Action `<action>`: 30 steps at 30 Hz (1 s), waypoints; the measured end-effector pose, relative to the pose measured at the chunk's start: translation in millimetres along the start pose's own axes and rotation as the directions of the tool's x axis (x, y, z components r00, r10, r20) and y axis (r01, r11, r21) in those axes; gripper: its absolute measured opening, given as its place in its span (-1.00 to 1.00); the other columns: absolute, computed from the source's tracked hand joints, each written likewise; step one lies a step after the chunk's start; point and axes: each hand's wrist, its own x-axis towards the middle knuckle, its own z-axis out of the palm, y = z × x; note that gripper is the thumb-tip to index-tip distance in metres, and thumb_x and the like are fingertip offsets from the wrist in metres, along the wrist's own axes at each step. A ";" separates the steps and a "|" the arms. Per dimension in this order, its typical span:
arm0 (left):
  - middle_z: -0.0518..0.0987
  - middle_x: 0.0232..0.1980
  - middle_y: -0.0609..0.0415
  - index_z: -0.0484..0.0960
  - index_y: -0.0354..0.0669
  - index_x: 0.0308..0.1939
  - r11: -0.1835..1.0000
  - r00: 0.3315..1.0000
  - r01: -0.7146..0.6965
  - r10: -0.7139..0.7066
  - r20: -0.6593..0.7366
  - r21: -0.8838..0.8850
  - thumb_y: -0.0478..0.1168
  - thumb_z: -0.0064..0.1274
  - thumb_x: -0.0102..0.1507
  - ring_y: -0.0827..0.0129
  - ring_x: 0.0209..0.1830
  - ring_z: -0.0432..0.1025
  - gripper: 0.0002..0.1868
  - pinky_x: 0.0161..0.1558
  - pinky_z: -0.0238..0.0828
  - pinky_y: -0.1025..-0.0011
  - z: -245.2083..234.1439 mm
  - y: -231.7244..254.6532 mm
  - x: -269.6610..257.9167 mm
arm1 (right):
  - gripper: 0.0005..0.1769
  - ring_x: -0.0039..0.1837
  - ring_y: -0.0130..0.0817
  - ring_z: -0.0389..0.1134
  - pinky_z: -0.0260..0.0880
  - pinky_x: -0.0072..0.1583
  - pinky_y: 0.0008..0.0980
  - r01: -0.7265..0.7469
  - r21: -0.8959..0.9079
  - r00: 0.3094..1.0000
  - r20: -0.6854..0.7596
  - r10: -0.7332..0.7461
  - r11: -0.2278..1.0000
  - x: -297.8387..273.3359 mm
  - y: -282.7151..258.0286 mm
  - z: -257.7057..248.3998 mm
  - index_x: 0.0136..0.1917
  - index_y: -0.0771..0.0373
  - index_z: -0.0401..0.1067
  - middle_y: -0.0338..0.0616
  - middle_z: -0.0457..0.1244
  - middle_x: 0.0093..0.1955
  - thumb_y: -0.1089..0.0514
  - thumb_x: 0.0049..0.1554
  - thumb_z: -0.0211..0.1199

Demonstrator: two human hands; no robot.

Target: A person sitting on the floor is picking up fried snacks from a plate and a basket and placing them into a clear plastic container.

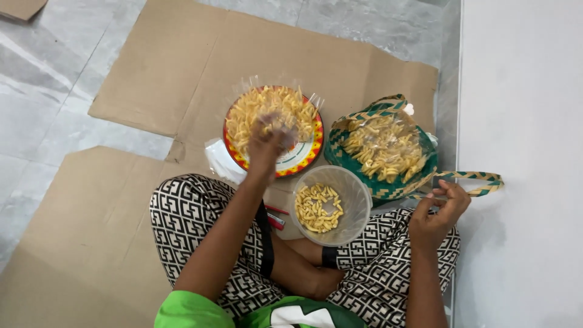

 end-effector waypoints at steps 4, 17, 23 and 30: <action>0.57 -0.13 0.01 0.48 -0.05 0.15 0.933 0.916 0.360 -0.358 0.181 0.026 -0.33 0.09 0.28 0.27 -0.17 0.61 -0.64 -0.09 0.66 0.28 17.1 0.7 -30.3 | -0.65 0.06 -0.19 0.15 0.28 -0.05 -0.25 -0.018 -0.021 1.000 -0.013 0.018 1.000 0.9 -1.4 1.4 0.25 0.29 0.19 -0.11 -0.03 0.19 0.53 0.24 -0.11; 0.67 -0.03 0.04 0.75 -0.11 -0.21 0.884 0.894 -0.347 0.210 0.396 0.313 -0.31 0.31 0.21 0.19 0.10 0.54 -0.91 0.22 0.37 0.21 37.8 22.9 -73.2 | -0.63 0.03 -0.09 0.14 0.32 -0.05 -0.17 0.005 -0.041 1.000 0.009 -0.004 0.999 3.8 -8.6 4.4 0.26 0.30 0.19 -0.07 -0.04 0.19 0.58 0.26 -0.13; 0.66 -0.09 0.10 0.70 -0.07 -0.26 0.834 0.852 -0.445 0.282 0.441 0.327 -0.29 0.32 0.21 0.12 0.03 0.54 -0.91 0.12 0.39 0.13 47.6 48.6 -87.3 | -0.68 0.10 -0.05 0.19 0.37 -0.03 -0.16 0.029 -0.013 1.000 0.012 -0.028 1.000 0.1 -5.9 4.1 0.21 0.30 0.21 -0.03 -0.01 0.19 0.55 0.26 -0.09; 0.64 -0.05 0.09 0.68 -0.10 -0.25 0.721 0.802 -0.558 0.341 0.491 0.410 -0.29 0.31 0.22 0.10 0.05 0.52 -0.90 0.09 0.39 0.09 43.7 47.4 -88.1 | -0.82 0.12 -0.16 0.23 0.40 -0.03 -0.24 0.069 0.165 0.988 0.122 -0.090 0.984 -8.2 -76.4 22.0 0.08 0.18 0.37 -0.13 0.09 0.17 0.34 0.31 -0.03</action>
